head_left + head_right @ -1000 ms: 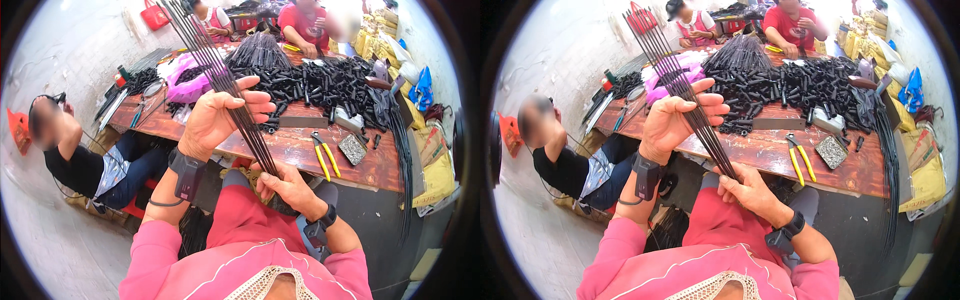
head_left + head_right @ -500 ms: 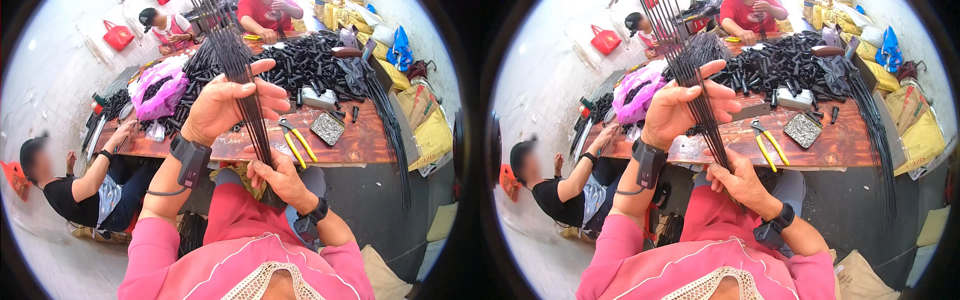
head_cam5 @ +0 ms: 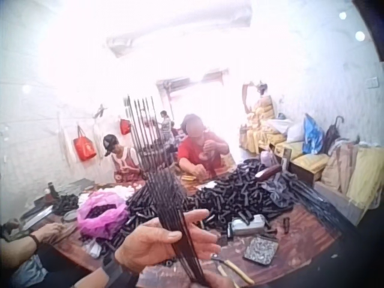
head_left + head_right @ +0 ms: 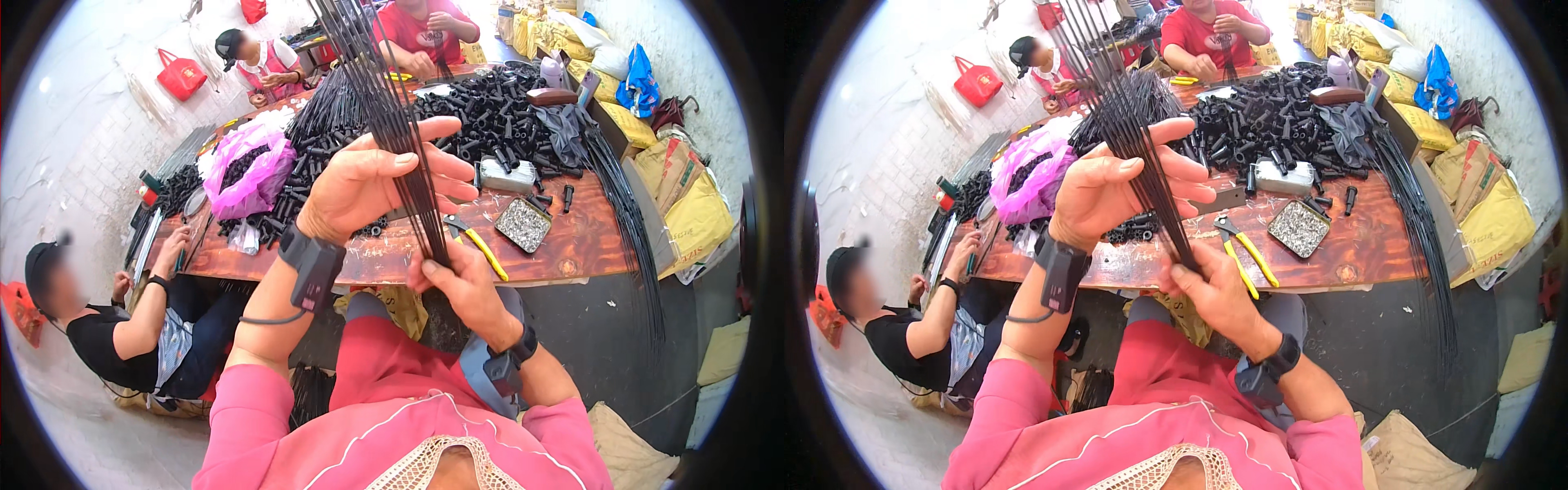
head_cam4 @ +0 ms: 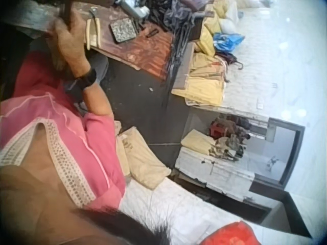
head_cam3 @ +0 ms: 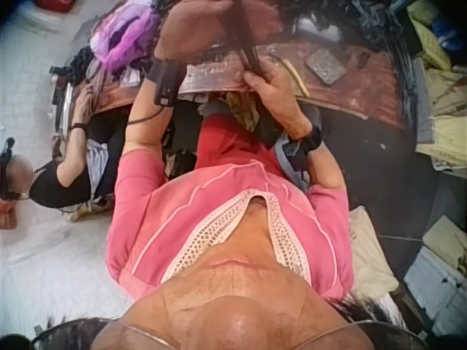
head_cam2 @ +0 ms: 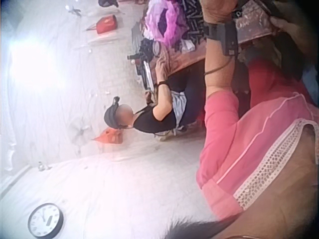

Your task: Manually assemble and secure components onto black umbrella ribs using pliers.

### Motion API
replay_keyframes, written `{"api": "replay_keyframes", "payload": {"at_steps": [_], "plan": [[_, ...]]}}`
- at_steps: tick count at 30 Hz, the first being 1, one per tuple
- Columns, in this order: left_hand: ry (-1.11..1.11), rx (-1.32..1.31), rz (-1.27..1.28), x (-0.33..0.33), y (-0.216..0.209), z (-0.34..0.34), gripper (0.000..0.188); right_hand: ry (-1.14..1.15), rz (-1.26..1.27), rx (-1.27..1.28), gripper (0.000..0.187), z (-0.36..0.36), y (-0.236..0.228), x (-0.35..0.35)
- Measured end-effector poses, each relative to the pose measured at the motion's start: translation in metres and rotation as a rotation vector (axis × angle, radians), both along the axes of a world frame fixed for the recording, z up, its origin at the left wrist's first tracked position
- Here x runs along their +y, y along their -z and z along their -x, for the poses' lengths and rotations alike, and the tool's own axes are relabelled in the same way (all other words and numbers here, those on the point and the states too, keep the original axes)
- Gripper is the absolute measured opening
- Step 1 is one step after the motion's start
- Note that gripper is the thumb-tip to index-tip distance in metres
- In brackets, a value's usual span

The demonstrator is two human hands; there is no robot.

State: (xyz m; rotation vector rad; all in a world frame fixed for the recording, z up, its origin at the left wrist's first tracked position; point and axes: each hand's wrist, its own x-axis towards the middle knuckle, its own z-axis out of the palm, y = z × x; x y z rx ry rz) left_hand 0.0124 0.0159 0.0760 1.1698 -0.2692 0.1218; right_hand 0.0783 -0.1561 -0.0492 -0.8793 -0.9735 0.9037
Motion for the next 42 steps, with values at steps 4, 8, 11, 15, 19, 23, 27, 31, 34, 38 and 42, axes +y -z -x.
{"api": "replay_keyframes", "payload": {"at_steps": [4,8,11,15,19,23,27,31,34,38,42], "plan": [[-0.131,0.068,-0.058,0.005,-0.001,0.001,0.064,-0.072,0.069,0.05,0.028,-0.003,-0.008,-0.003],[-0.08,0.02,-0.098,0.004,-0.005,0.005,0.059,-0.111,0.042,0.046,0.035,0.001,-0.014,-0.004],[-0.074,0.02,-0.037,-0.006,-0.01,0.01,0.055,-0.131,0.074,0.024,0.036,0.004,-0.02,-0.01],[-0.013,0.017,-0.008,0.0,-0.013,0.011,0.058,-0.173,0.054,0.034,0.035,0.014,-0.026,-0.018],[-0.021,0.034,-0.073,-0.009,-0.009,0.027,0.054,-0.174,0.044,0.052,0.036,0.022,-0.029,-0.023],[-0.101,0.056,-0.049,0.003,-0.004,0.018,0.053,-0.15,0.044,0.072,0.032,0.021,-0.026,-0.016],[-0.13,0.06,-0.156,0.006,-0.006,0.016,0.055,-0.053,0.109,-0.01,0.023,0.02,-0.024,-0.003],[-0.103,0.076,-0.15,0.031,0.0,0.004,0.052,0.132,0.121,-0.373,0.018,0.008,-0.021,0.022],[-0.061,0.09,-0.164,0.062,0.009,-0.015,0.053,0.208,0.201,-0.631,0.021,-0.009,-0.029,0.04],[-0.077,0.07,-0.184,0.079,0.021,-0.03,0.056,0.314,0.246,-0.717,0.021,-0.023,-0.015,0.058],[-0.097,0.158,-0.161,0.05,0.054,-0.017,0.061,0.29,0.355,-0.674,0.022,-0.011,0.022,0.035]]}}
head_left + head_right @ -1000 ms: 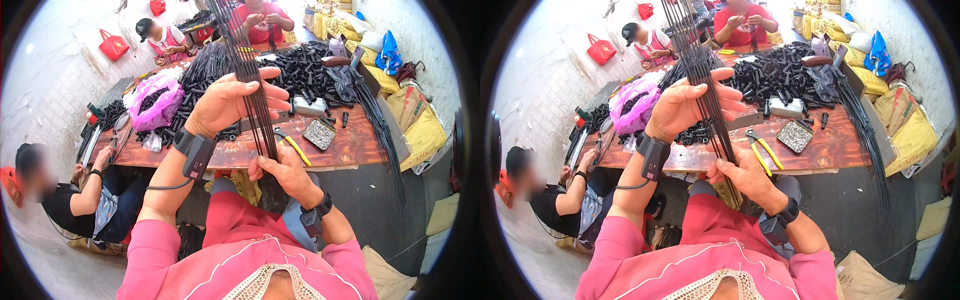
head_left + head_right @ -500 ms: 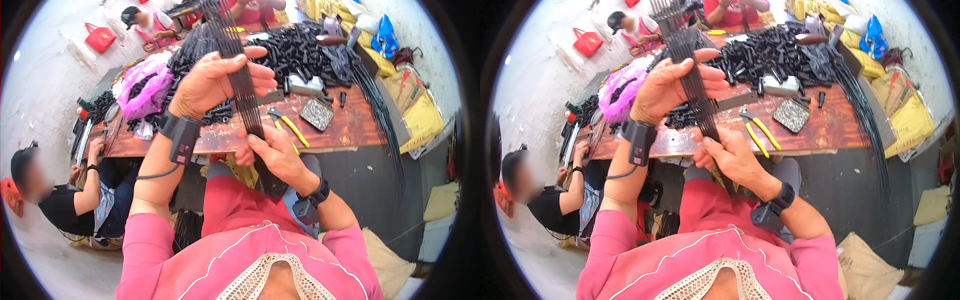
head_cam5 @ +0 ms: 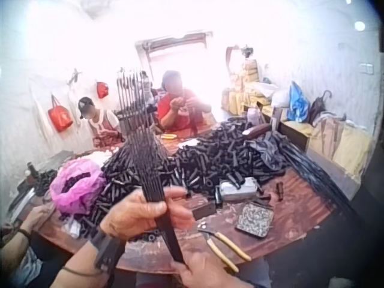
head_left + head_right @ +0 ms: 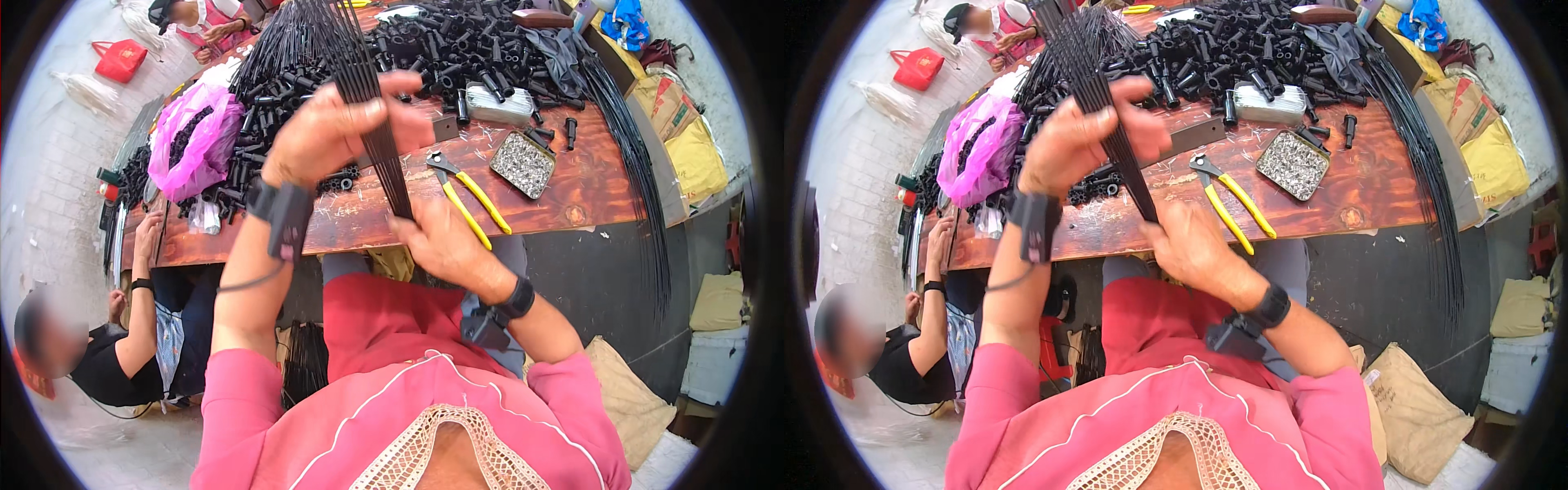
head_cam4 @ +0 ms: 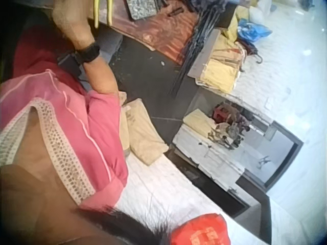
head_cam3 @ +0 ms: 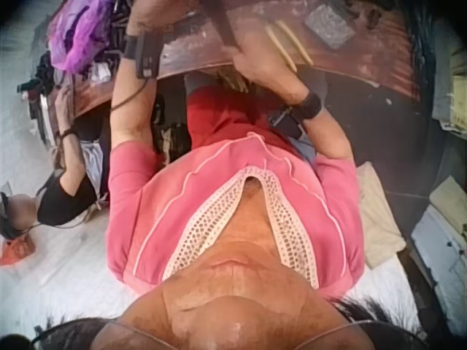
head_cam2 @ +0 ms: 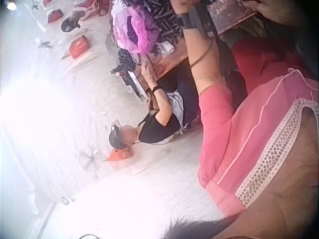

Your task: Manually assemble and secure components onto black umbrella ribs using pliers.

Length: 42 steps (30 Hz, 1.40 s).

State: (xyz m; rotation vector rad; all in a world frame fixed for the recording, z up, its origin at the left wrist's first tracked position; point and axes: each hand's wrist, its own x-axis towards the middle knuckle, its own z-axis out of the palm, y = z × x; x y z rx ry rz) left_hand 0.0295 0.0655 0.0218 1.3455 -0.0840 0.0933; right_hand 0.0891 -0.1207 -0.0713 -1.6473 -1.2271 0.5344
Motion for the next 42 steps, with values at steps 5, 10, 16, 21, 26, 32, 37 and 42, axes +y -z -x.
{"api": "replay_keyframes", "payload": {"at_steps": [5,10,16,21,26,32,37,42], "plan": [[0.02,0.194,-0.003,-0.052,0.057,0.04,0.045,-0.113,0.22,0.176,0.02,0.023,0.057,-0.041],[-0.001,0.312,0.013,-0.073,0.085,0.059,0.044,-0.092,0.105,0.131,0.014,0.025,0.105,-0.045],[-0.264,0.274,-0.121,-0.075,0.095,0.091,0.044,-0.032,0.111,-0.023,0.013,0.006,0.146,-0.034],[-0.625,0.194,-0.144,-0.06,0.071,0.109,0.043,-0.059,0.14,-0.125,0.022,-0.007,0.172,-0.022],[-0.469,-0.018,-0.182,-0.069,0.035,0.082,0.065,-0.104,-0.089,-0.065,0.027,-0.009,0.184,-0.008],[-0.353,-0.092,-0.256,-0.075,0.019,0.052,0.068,-0.178,0.269,0.045,0.022,-0.003,0.234,-0.025],[-0.413,-0.17,-0.149,-0.079,0.002,0.04,0.05,-0.158,0.297,0.067,0.023,0.001,0.222,-0.032],[-0.405,-0.109,-0.143,-0.076,-0.003,0.037,0.052,-0.18,0.296,0.059,0.023,0.002,0.22,-0.031]]}}
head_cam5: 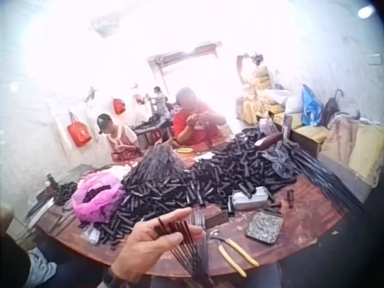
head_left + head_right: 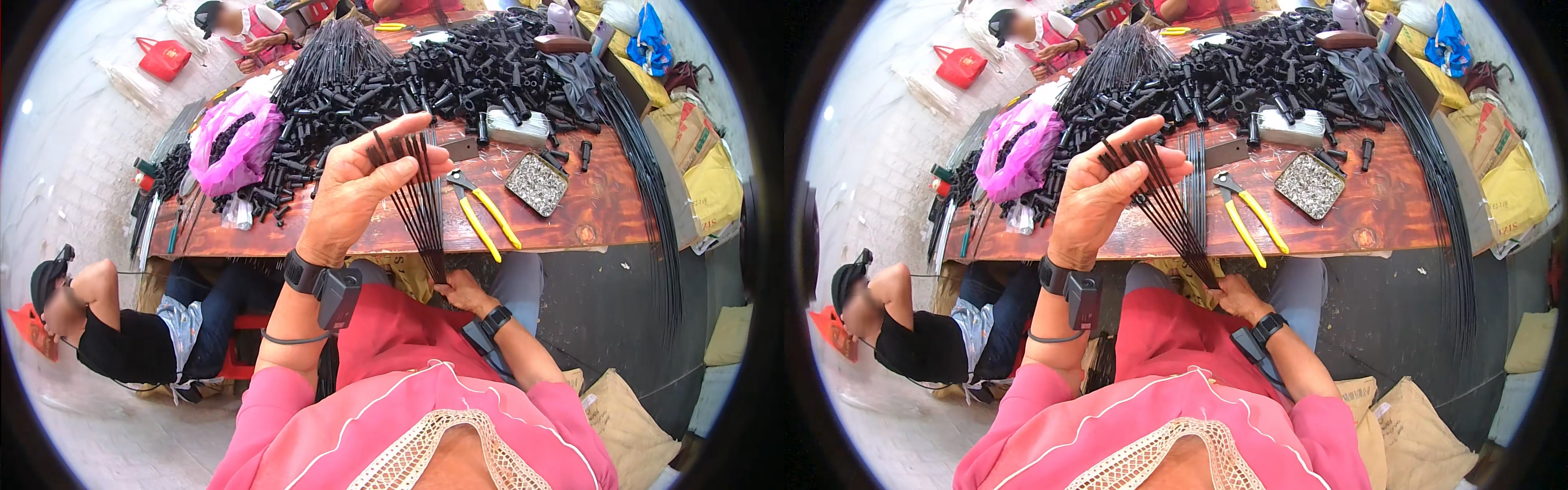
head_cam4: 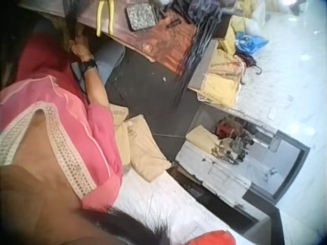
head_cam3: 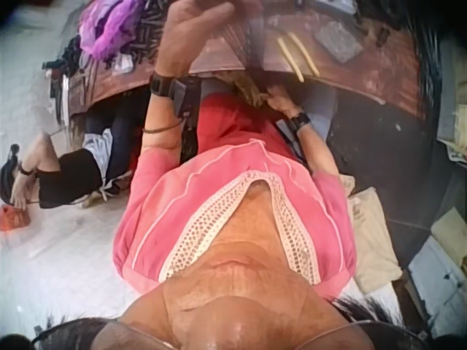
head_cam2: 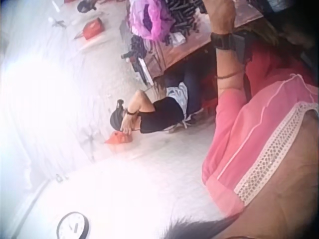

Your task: Manually assemble and secure components onto black umbrella ribs using pliers.

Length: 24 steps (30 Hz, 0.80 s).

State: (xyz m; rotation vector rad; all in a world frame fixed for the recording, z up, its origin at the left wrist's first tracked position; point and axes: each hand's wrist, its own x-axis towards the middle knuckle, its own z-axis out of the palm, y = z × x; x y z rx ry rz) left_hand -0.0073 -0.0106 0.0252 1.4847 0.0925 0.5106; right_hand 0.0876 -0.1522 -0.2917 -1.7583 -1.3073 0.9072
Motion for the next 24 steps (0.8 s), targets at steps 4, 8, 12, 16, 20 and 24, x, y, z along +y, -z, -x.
{"api": "replay_keyframes", "payload": {"at_steps": [4,8,12,16,20,24], "plan": [[0.036,0.022,-0.09,0.007,0.001,-0.003,0.043,0.009,0.043,0.016,0.024,-0.002,-0.01,-0.002],[0.066,0.026,-0.086,0.012,0.004,-0.006,0.033,0.024,0.068,0.08,0.029,-0.005,-0.017,-0.005],[0.082,0.009,-0.046,0.012,0.004,-0.008,0.022,0.016,-0.006,-0.105,0.036,-0.009,-0.028,-0.027],[0.075,-0.037,-0.05,0.009,0.007,-0.007,0.02,-0.137,0.169,-0.366,0.034,-0.037,-0.092,-0.066],[0.074,-0.035,-0.021,0.006,0.011,-0.004,0.021,-0.152,-0.135,-0.273,0.015,-0.056,-0.243,-0.067],[0.097,-0.06,-0.052,0.012,0.01,-0.005,0.021,0.071,-0.682,-0.399,0.015,-0.063,-0.323,-0.032]]}}
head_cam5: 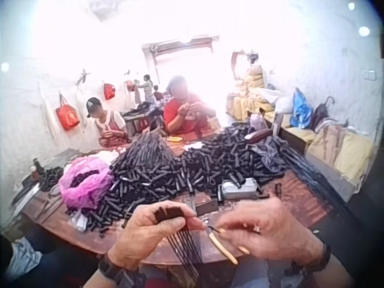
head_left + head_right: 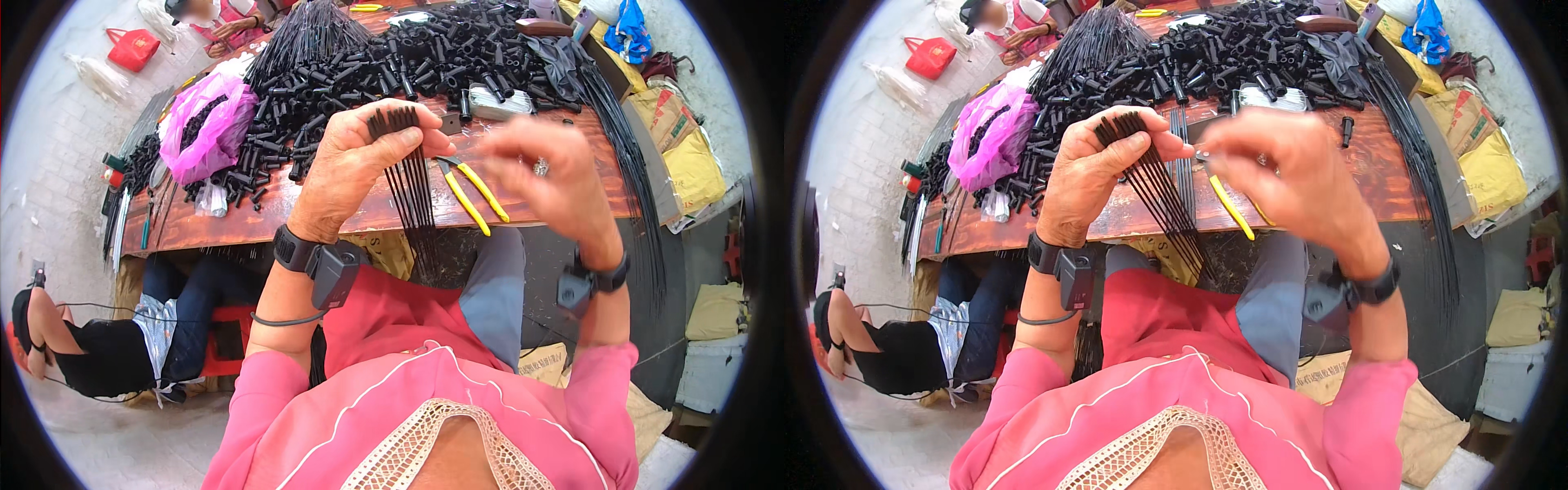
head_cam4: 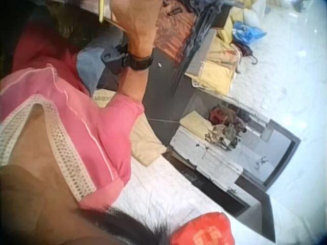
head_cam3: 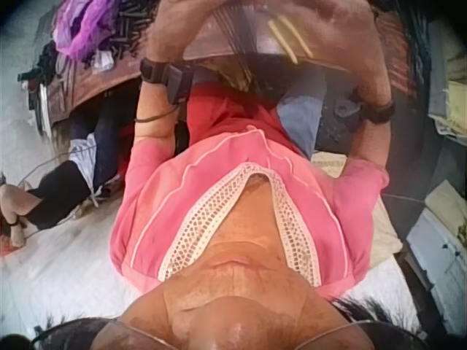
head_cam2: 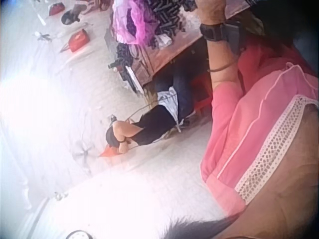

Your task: Manually assemble and secure components onto black umbrella ribs using pliers.

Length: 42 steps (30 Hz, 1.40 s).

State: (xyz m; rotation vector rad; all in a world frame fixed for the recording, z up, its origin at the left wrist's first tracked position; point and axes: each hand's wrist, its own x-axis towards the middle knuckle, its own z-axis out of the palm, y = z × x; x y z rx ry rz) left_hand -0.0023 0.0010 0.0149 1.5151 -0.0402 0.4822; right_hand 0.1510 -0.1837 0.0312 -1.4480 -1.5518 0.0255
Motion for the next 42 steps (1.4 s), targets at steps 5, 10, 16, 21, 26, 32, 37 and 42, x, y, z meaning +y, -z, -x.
{"api": "replay_keyframes", "payload": {"at_steps": [5,10,16,21,26,32,37,42], "plan": [[0.004,0.02,0.01,-0.005,-0.003,-0.003,0.02,0.06,0.063,-0.157,0.02,-0.044,-0.007,0.04],[-0.032,0.044,0.01,-0.005,-0.006,0.0,0.02,0.399,0.612,-0.17,0.018,-0.125,0.015,0.058],[-0.04,0.013,-0.015,-0.003,0.002,0.005,0.02,0.522,0.685,-0.375,0.017,-0.173,0.064,0.097],[-0.062,0.002,0.074,-0.002,-0.005,0.009,0.018,0.582,0.717,-0.452,0.019,-0.173,0.068,0.1],[-0.065,0.038,0.043,0.004,-0.001,0.005,0.021,0.569,0.606,-0.4,0.018,-0.185,0.08,0.098],[-0.059,0.04,0.075,0.0,-0.004,0.006,0.018,0.55,0.469,-0.302,0.014,-0.209,0.088,0.103],[-0.062,0.056,0.078,0.002,-0.003,0.005,0.018,0.689,0.527,-0.329,0.054,-0.19,0.08,0.113],[-0.029,0.043,0.095,0.005,-0.003,0.006,0.017,0.639,0.68,-0.317,0.047,-0.2,0.071,0.14]]}}
